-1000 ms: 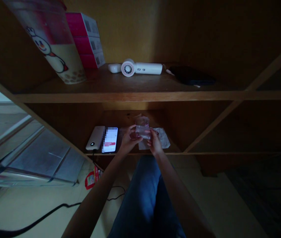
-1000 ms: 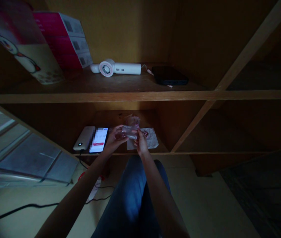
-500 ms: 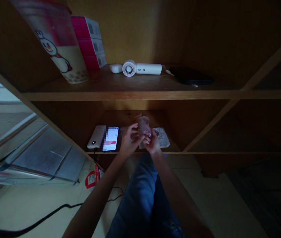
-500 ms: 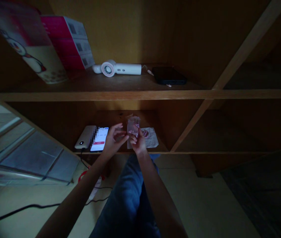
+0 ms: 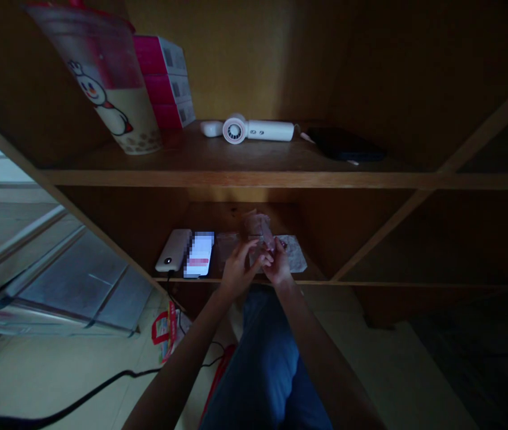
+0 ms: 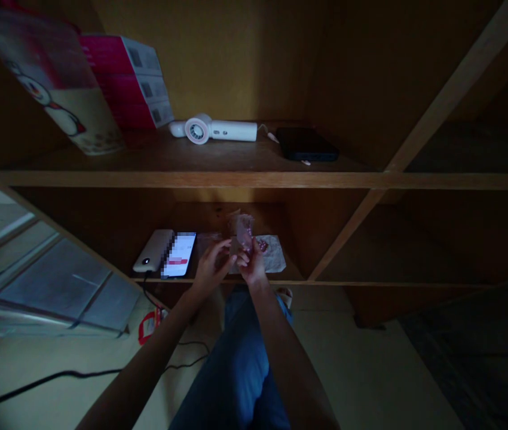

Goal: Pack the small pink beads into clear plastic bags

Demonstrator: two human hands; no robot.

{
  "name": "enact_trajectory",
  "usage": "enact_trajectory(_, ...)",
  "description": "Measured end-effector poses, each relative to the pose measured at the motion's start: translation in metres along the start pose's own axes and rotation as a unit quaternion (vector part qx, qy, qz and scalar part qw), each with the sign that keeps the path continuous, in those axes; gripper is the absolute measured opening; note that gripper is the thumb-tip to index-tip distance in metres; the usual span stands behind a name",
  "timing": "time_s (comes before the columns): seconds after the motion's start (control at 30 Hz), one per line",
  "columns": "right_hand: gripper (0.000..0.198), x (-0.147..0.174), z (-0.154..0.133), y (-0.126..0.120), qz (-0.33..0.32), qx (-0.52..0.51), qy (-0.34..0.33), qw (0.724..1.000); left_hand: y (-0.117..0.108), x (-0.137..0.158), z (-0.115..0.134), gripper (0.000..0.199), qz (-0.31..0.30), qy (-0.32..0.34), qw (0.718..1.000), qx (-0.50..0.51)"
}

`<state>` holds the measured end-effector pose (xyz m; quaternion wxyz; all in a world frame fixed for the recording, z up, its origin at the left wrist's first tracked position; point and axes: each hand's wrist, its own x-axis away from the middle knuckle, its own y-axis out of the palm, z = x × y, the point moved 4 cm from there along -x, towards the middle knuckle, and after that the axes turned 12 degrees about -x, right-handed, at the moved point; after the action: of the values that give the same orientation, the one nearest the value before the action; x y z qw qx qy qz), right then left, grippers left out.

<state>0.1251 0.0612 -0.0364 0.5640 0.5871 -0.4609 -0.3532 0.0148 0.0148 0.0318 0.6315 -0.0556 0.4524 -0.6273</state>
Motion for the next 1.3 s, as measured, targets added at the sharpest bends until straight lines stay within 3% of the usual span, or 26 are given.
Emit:
enact_trajectory(0.23,0.026,-0.004,0.006,0.012,0.032,0.034,-0.015,0.999,-0.005,-0.012,0.013,0.034,-0.012,0.037,0.999,-0.036)
enact_trajectory(0.43,0.022,-0.003,0.004,0.047,0.037,0.061,-0.031,0.997,-0.019,-0.019,0.026,0.046,0.069,0.011,0.997,0.029)
enact_trajectory(0.57,0.024,0.001,0.005,0.062,0.025,0.075,0.016,0.997,-0.028,-0.025,0.028,0.045,0.1,-0.026,0.994,0.024)
enact_trajectory(0.77,0.026,0.011,0.006,0.046,0.022,0.08,0.066,0.994,-0.03,-0.027,0.022,0.018,0.084,-0.021,0.996,-0.032)
enact_trajectory(1.0,0.03,0.016,-0.001,0.026,0.07,0.061,0.11,0.99,-0.03,-0.018,0.011,0.017,0.103,-0.045,0.993,-0.028)
enact_trajectory(1.2,0.034,0.01,-0.015,0.016,0.096,0.156,0.04,0.982,-0.03,-0.014,0.006,0.019,0.13,-0.062,0.989,0.044)
enact_trajectory(1.27,0.037,0.004,-0.026,0.009,0.117,0.254,-0.031,0.96,-0.034,-0.012,0.002,0.019,0.157,-0.071,0.984,0.051)
enact_trajectory(1.3,0.038,0.002,-0.034,0.006,0.132,0.319,-0.082,0.935,-0.036,-0.011,-0.001,0.02,0.169,-0.077,0.981,0.051)
